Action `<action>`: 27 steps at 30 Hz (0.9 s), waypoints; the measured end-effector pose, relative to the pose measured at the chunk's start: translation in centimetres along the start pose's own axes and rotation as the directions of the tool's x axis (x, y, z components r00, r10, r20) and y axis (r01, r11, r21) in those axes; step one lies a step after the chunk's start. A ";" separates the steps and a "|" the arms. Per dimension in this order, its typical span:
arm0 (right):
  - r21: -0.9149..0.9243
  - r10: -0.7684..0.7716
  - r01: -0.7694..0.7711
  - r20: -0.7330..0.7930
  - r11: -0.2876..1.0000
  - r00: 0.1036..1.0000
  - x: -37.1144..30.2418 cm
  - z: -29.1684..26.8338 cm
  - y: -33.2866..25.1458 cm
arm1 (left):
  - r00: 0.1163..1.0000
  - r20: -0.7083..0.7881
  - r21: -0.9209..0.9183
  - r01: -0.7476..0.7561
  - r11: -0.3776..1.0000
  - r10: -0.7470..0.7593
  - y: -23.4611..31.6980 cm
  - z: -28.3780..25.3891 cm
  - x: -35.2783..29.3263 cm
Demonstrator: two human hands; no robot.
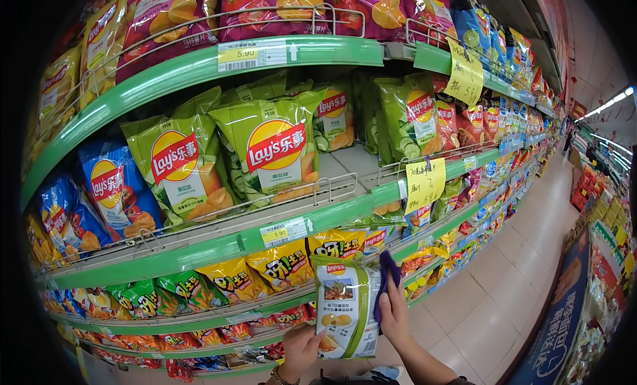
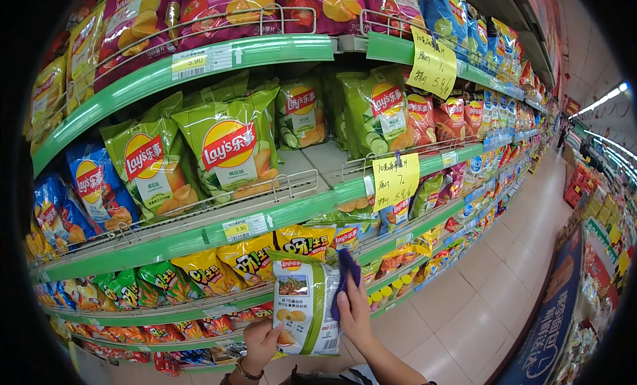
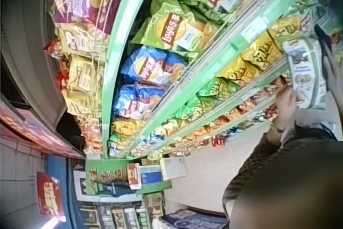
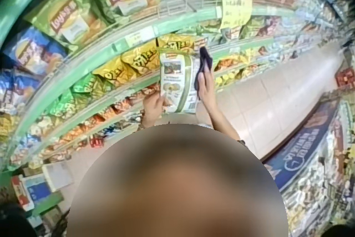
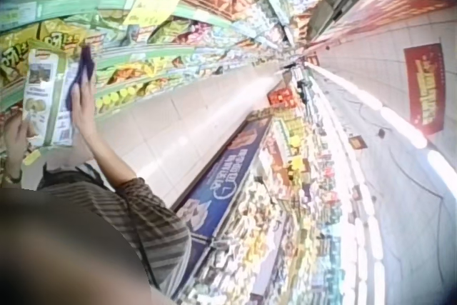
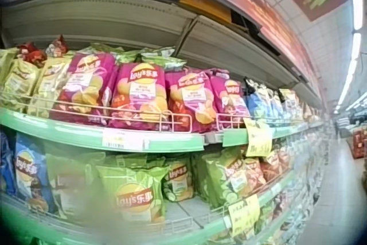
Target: The person wipes the front of snack bags on a supermarket shelf using a purple cloth. They repeatedly pick up individual bags, wipe the packaging, and place them back on the shelf.
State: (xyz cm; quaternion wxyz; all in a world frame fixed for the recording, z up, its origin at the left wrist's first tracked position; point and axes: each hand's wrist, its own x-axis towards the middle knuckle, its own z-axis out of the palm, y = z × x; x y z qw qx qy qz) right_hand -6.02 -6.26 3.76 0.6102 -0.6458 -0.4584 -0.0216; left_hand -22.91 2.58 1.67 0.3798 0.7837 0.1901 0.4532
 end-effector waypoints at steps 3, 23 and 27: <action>0.092 0.227 -0.234 0.077 0.968 0.971 -2.3 0.5 0.9 | 0.988 -0.119 -0.022 0.097 0.995 -0.099 -1.1 0.2 -0.7; 0.683 0.548 -0.448 0.083 0.577 0.832 -5.9 -0.1 3.0 | 0.834 0.386 0.175 -0.485 0.857 0.393 5.1 3.6 0.1; 0.607 0.448 -0.507 0.263 0.611 0.855 -5.0 -4.4 7.4 | 0.970 0.015 0.245 -0.237 0.940 0.241 4.5 -0.4 2.1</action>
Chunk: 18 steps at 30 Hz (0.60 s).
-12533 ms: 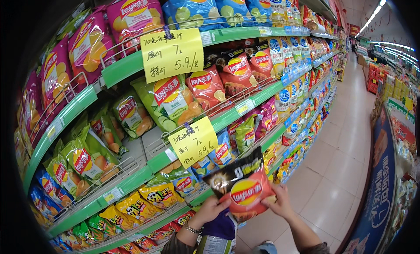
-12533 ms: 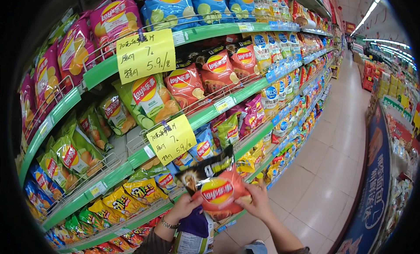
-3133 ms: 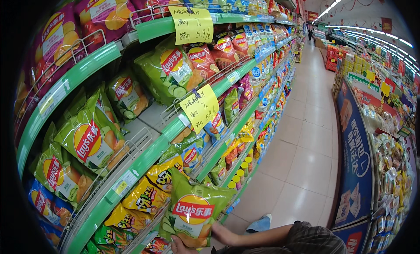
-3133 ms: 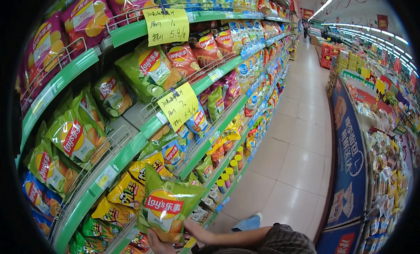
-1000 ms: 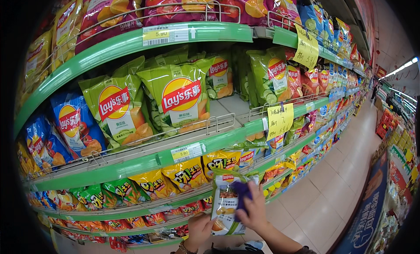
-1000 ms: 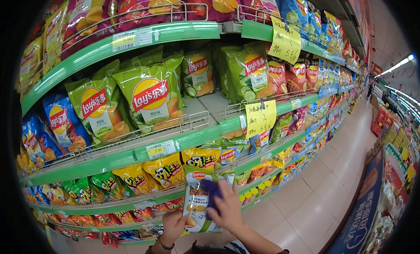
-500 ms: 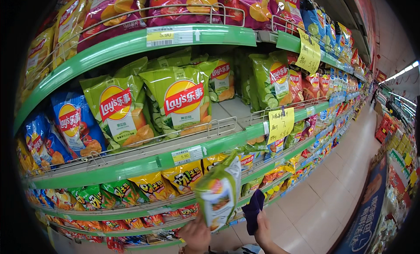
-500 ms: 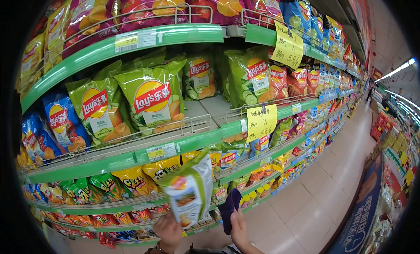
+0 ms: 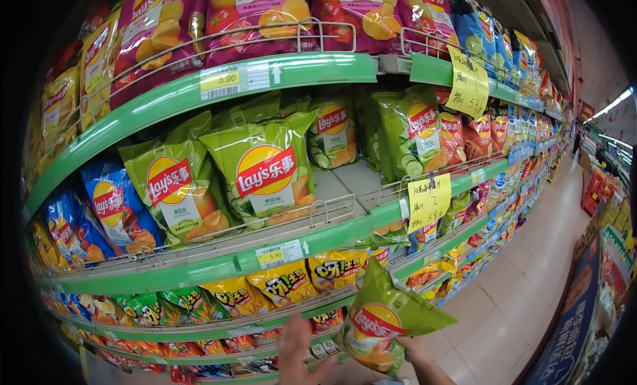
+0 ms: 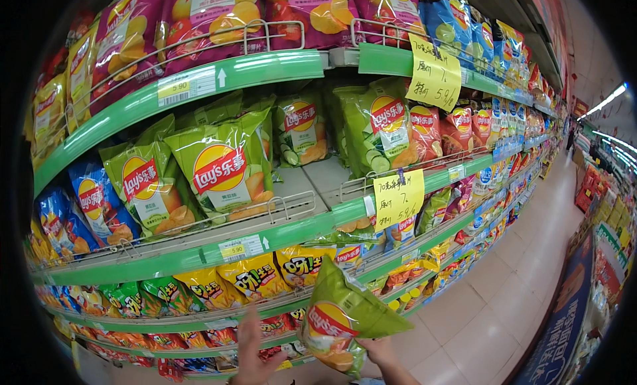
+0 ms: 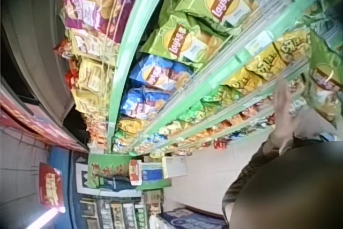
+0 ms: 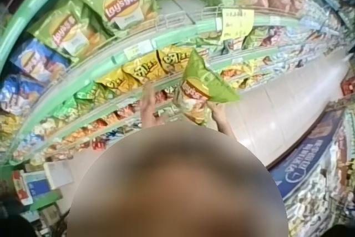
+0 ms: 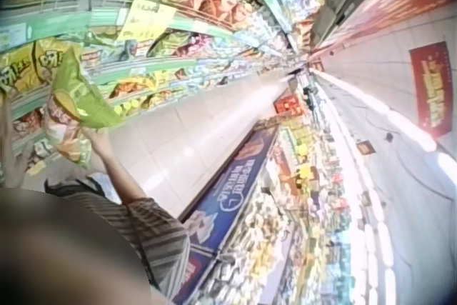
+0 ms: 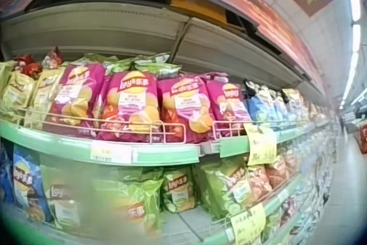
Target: The person wipes the front of snack bags on a supermarket shelf using a purple cloth. They repeatedly pick up individual bags, wipe the packaging, and place them back on the shelf.
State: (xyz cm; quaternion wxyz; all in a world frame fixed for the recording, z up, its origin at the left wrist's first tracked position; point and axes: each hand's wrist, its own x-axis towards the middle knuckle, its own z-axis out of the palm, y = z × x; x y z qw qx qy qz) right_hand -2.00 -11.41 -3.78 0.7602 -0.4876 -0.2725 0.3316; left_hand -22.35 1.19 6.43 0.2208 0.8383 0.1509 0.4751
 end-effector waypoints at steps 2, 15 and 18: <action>-0.001 0.002 -0.002 0.111 1.000 0.994 0.4 -0.6 -0.1 | 0.919 0.105 -0.372 0.392 0.842 -0.381 -1.9 0.7 -0.6; -0.190 -0.351 0.468 0.441 0.863 0.826 5.8 3.5 -8.2 | 0.558 0.524 -0.630 0.763 0.149 -0.644 -9.3 1.9 -12.5; -0.387 -0.565 0.681 0.381 0.622 0.732 10.2 7.2 -15.8 | 0.605 0.332 -0.713 0.663 0.227 -0.723 -9.5 -0.8 -14.0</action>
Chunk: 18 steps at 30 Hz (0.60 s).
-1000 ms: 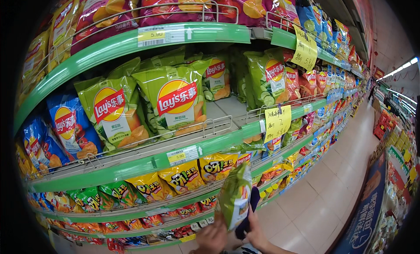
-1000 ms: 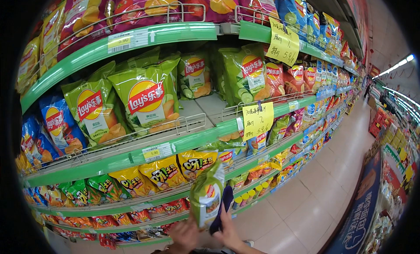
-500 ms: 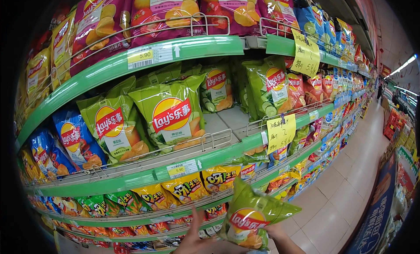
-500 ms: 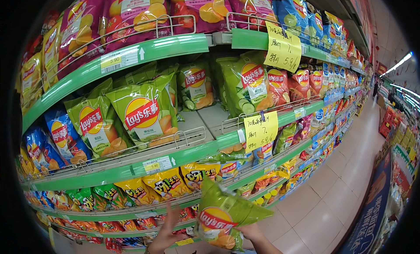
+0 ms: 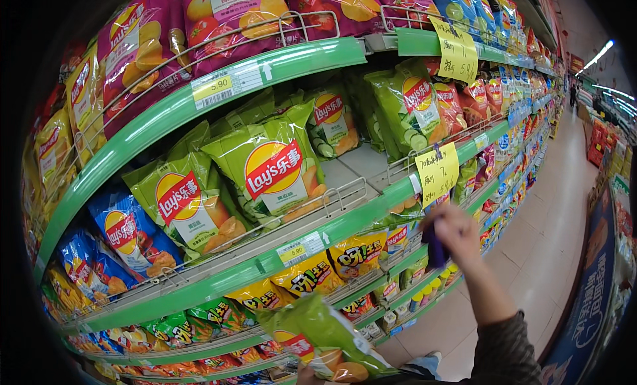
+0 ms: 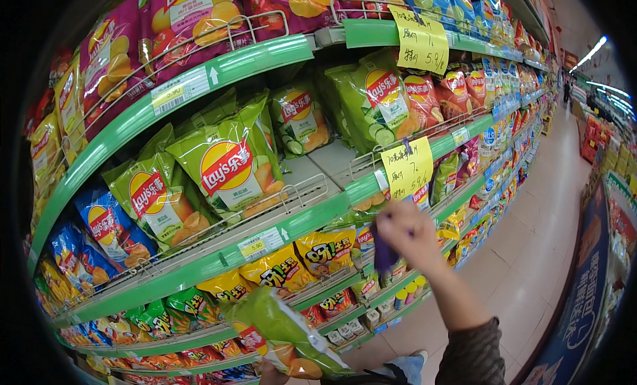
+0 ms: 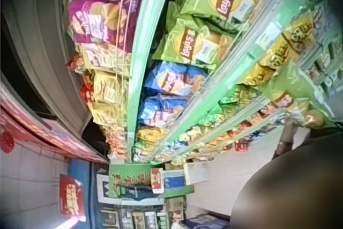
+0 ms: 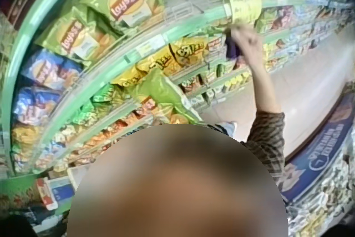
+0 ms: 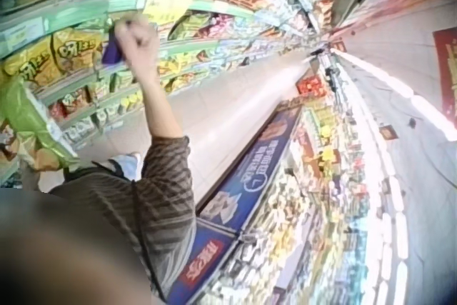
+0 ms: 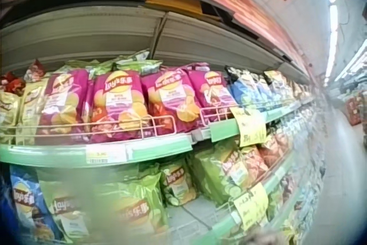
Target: The person wipes the front of snack bags on a supermarket shelf using a purple cloth. They repeatedly pick up individual bags, wipe the packaging, and place them back on the shelf.
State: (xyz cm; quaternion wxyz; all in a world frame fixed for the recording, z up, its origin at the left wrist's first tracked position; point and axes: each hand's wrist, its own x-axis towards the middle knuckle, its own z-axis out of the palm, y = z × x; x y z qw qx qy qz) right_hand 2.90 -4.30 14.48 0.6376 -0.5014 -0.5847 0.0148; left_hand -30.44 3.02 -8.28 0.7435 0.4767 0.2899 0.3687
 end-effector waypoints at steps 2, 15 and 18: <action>-0.184 -0.222 0.192 -0.164 0.964 0.961 4.8 -0.5 -1.6 | 0.995 -0.042 -0.034 -0.094 0.995 0.093 0.1 -0.9 -0.4; -0.313 -0.129 0.136 0.041 0.940 0.991 17.6 0.5 -0.2 | 0.955 -0.292 0.074 -0.037 0.997 0.057 -2.4 -5.6 -3.2; -0.055 -0.104 0.112 0.135 0.992 0.985 11.9 2.4 -0.7 | 0.971 -0.194 0.039 -0.131 0.991 0.136 2.9 -2.0 -3.4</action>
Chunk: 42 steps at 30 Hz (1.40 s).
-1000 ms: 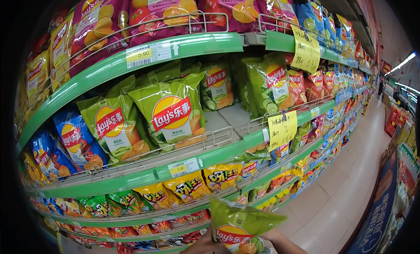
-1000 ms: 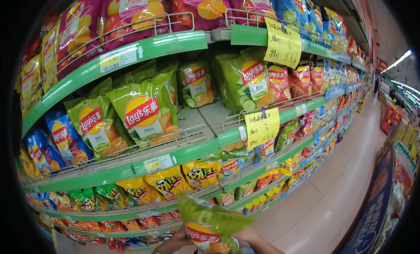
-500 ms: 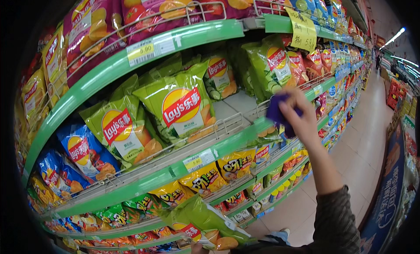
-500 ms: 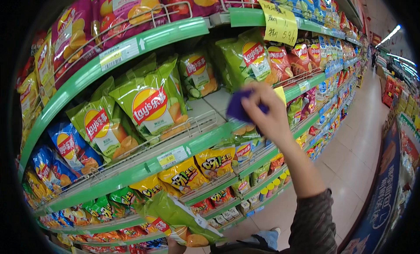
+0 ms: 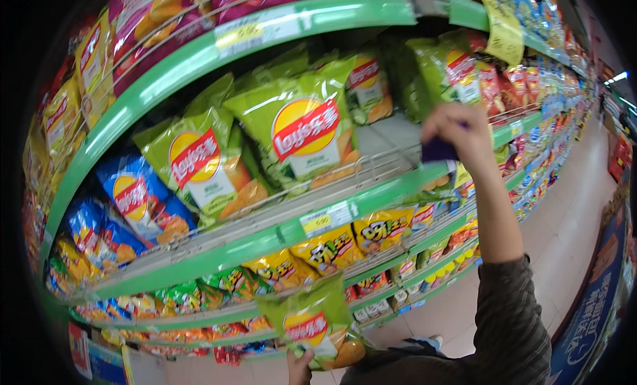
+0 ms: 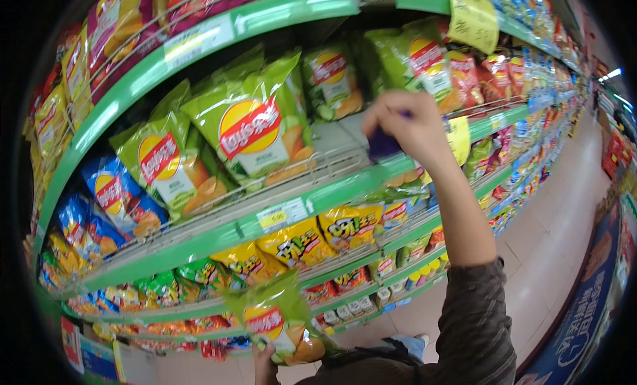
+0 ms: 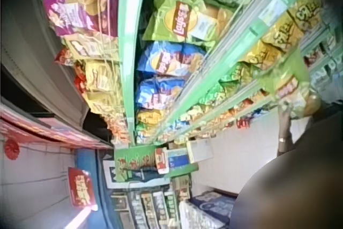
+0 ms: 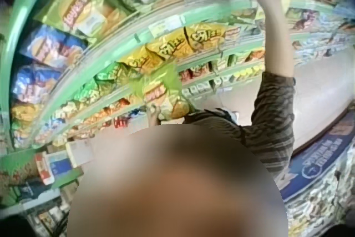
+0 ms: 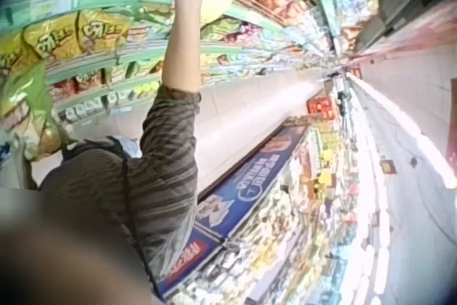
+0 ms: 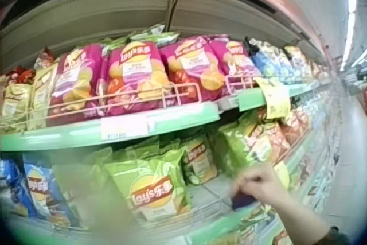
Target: The person wipes the front of snack bags on a supermarket shelf using a purple cloth. They repeatedly pick up individual bags, wipe the packaging, and place them back on the shelf.
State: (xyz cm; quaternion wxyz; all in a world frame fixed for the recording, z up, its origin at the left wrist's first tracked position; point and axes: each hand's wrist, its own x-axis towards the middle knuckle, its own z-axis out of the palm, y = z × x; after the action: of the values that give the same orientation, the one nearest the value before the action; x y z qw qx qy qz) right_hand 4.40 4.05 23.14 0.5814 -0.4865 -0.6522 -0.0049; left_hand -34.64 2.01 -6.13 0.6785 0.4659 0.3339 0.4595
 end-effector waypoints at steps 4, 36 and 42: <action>0.330 0.007 -0.112 0.303 0.937 0.953 -11.0 2.1 0.8 | 0.968 -0.143 -0.179 0.182 0.967 -0.208 1.7 2.2 1.6; 0.180 0.485 -0.542 0.282 0.821 0.828 -22.3 2.1 0.6 | 0.600 0.154 0.886 -0.435 0.159 0.785 9.9 -2.8 25.1; -0.245 -0.152 0.127 -0.085 0.961 0.985 -6.7 -0.3 0.6 | 0.652 -0.093 0.775 -0.427 0.465 0.752 9.2 1.6 15.3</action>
State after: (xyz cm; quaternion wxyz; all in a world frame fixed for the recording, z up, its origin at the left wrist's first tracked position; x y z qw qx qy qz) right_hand 4.07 -0.04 17.76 0.5498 -0.5047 -0.6486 -0.1492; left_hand -30.69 17.07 2.63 0.1511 0.6592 0.4301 0.5981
